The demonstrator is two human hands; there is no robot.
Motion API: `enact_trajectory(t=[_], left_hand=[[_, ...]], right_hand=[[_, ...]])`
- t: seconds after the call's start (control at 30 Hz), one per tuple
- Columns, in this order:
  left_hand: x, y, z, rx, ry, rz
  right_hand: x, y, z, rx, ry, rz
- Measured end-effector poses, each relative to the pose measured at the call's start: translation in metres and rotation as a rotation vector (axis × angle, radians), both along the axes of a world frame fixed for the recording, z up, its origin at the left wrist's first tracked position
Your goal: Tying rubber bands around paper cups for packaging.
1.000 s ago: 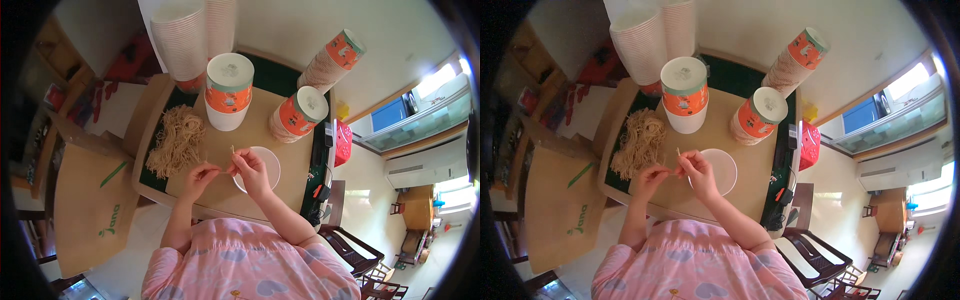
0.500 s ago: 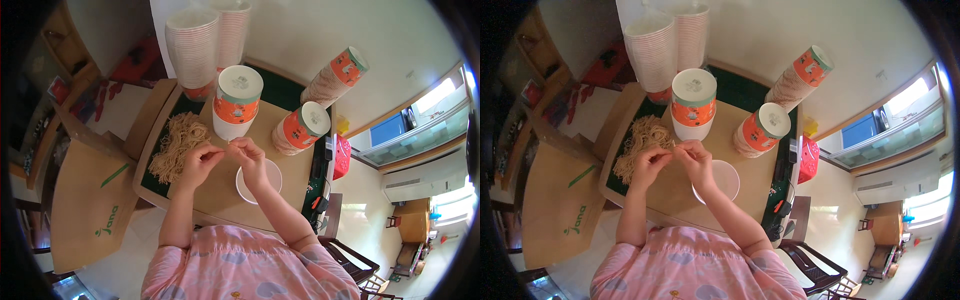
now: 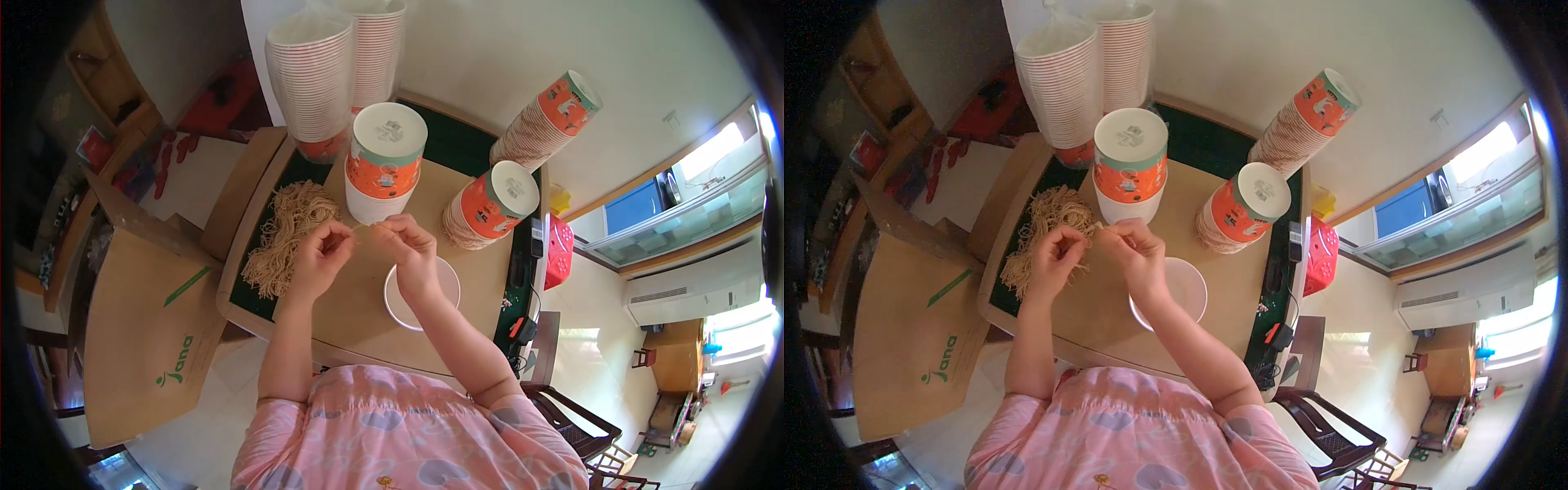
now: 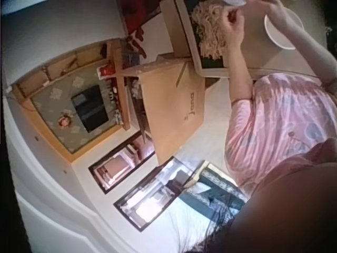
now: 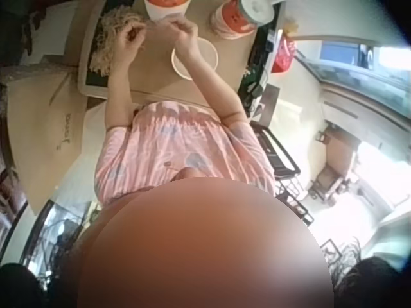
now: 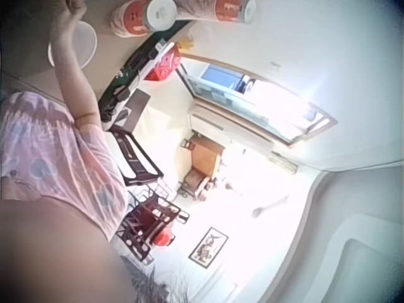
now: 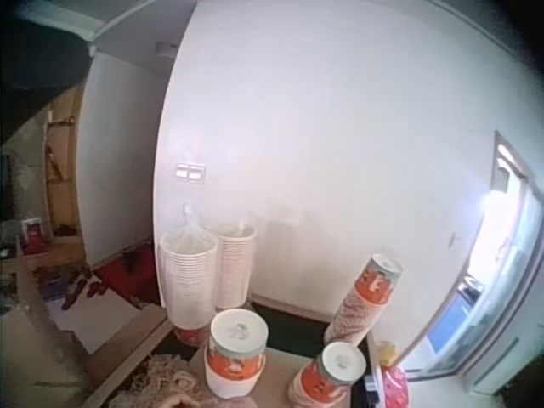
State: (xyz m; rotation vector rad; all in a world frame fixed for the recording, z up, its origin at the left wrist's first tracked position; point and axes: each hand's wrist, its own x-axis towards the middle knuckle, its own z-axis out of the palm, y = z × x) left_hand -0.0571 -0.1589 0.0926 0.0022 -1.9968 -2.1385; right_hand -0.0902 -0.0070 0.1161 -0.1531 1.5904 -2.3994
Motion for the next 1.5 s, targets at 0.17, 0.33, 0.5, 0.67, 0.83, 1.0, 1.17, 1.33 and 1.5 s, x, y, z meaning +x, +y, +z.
enact_trajectory(t=[0.17, 0.33, 0.5, 0.67, 0.83, 1.0, 1.17, 1.33, 1.5], left_hand=[[0.000, -0.014, 0.001, -0.306, 0.007, 0.054], [-0.008, -0.063, -0.065, -0.560, -0.039, 0.148], [-0.004, -0.112, -0.133, -0.772, -0.255, 0.299], [0.004, -0.092, -0.121, -1.105, -0.310, 0.274], [0.022, 0.029, -0.076, -1.027, 0.314, -0.049], [0.042, 0.090, -0.100, -1.278, 0.394, -0.468], [0.012, 0.061, -0.088, -1.320, 0.158, -0.549], [0.021, 0.079, -0.051, -0.848, -0.134, -0.533], [0.032, 0.077, -0.066, -0.296, -0.385, -0.523]], right_hand=[[-0.010, 0.011, 0.010, -0.215, 0.057, -0.104], [-0.005, 0.045, 0.053, -0.321, 0.216, -0.104], [0.027, 0.106, 0.120, -0.439, 0.343, -0.240], [0.087, 0.183, 0.155, -0.715, 0.797, -0.059], [0.110, 0.213, 0.145, -0.690, 0.770, 0.082], [0.107, 0.214, 0.078, -0.365, 0.319, -0.298], [0.101, 0.189, -0.006, 0.178, -0.164, -0.102], [0.106, 0.140, -0.085, 0.267, -0.133, -0.014], [0.091, 0.115, -0.094, 0.368, -0.031, -0.087]])
